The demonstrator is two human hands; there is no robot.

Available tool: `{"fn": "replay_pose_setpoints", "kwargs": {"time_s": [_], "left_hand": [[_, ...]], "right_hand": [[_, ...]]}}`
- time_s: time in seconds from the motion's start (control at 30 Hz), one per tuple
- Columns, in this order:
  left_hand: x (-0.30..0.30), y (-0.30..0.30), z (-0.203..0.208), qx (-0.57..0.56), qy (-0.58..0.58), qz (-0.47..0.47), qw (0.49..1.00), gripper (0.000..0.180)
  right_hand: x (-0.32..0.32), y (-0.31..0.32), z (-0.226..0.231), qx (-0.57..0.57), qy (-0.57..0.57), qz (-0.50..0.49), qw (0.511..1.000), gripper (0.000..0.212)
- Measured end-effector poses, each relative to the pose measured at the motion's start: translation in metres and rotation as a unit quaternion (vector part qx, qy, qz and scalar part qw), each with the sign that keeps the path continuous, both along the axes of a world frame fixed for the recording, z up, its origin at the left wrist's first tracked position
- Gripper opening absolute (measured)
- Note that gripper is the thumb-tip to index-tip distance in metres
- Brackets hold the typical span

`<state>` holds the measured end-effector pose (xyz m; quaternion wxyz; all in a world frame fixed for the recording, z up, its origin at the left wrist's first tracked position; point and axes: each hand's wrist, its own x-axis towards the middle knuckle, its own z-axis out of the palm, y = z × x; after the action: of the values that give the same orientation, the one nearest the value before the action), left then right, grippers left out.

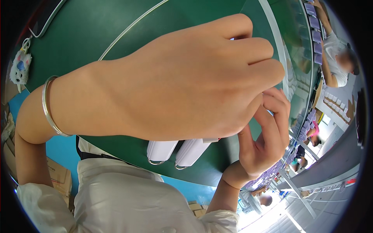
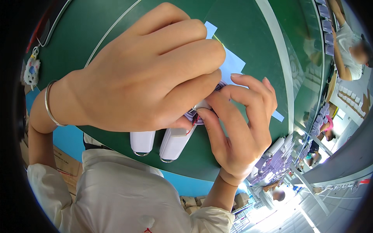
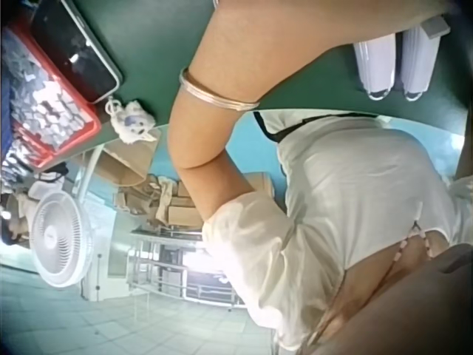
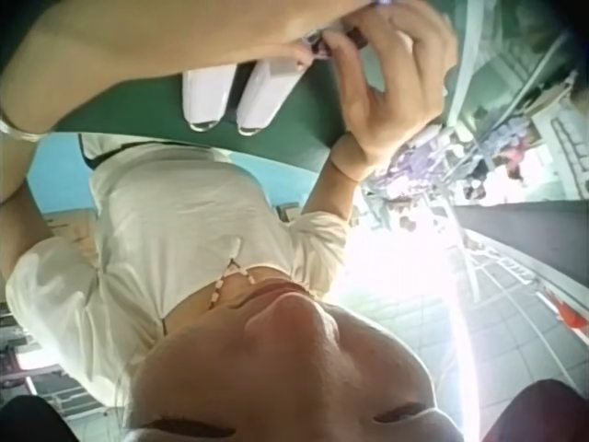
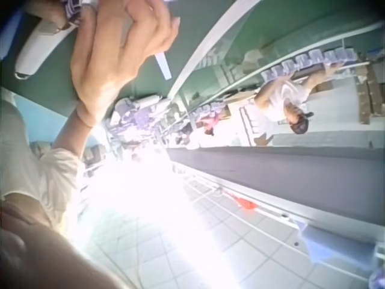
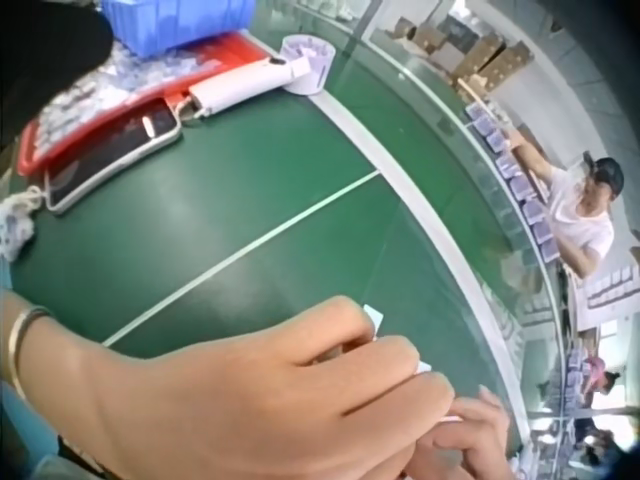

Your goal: Assembling handheld portable fans by attaching various electronic and mechanical components.

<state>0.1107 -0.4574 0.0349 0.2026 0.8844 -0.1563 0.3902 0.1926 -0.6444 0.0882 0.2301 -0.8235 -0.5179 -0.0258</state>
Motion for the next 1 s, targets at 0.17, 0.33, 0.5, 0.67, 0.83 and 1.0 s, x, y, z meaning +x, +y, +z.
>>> {"fn": "replay_pose_setpoints", "kwargs": {"time_s": [0.17,0.33,0.5,0.67,0.83,1.0], "left_hand": [[0.007,-0.002,-0.001,-0.015,0.091,-0.064,0.994,0.054],[0.008,-0.003,-0.003,-0.02,0.076,-0.062,0.995,0.051],[0.009,-0.001,0.001,-0.013,0.069,-0.057,0.996,0.051],[0.012,0.013,0.021,-0.288,0.083,-0.141,0.944,0.038],[0.023,0.044,0.024,-0.579,0.158,-0.32,0.733,0.062],[0.02,0.044,0.033,-0.839,0.2,-0.386,0.326,0.065]], "right_hand": [[0.0,0.003,0.003,-0.011,-0.01,0.004,1.0,0.022],[-0.003,0.004,0.002,-0.005,-0.011,-0.011,1.0,0.024],[0.001,0.002,0.005,0.003,0.002,-0.009,1.0,0.024],[0.002,0.001,0.009,0.054,0.012,0.01,0.998,0.035],[0.005,0.01,0.023,0.155,-0.046,-0.009,0.987,0.029],[-0.004,0.048,0.029,0.114,-0.091,0.028,0.989,0.032]]}}
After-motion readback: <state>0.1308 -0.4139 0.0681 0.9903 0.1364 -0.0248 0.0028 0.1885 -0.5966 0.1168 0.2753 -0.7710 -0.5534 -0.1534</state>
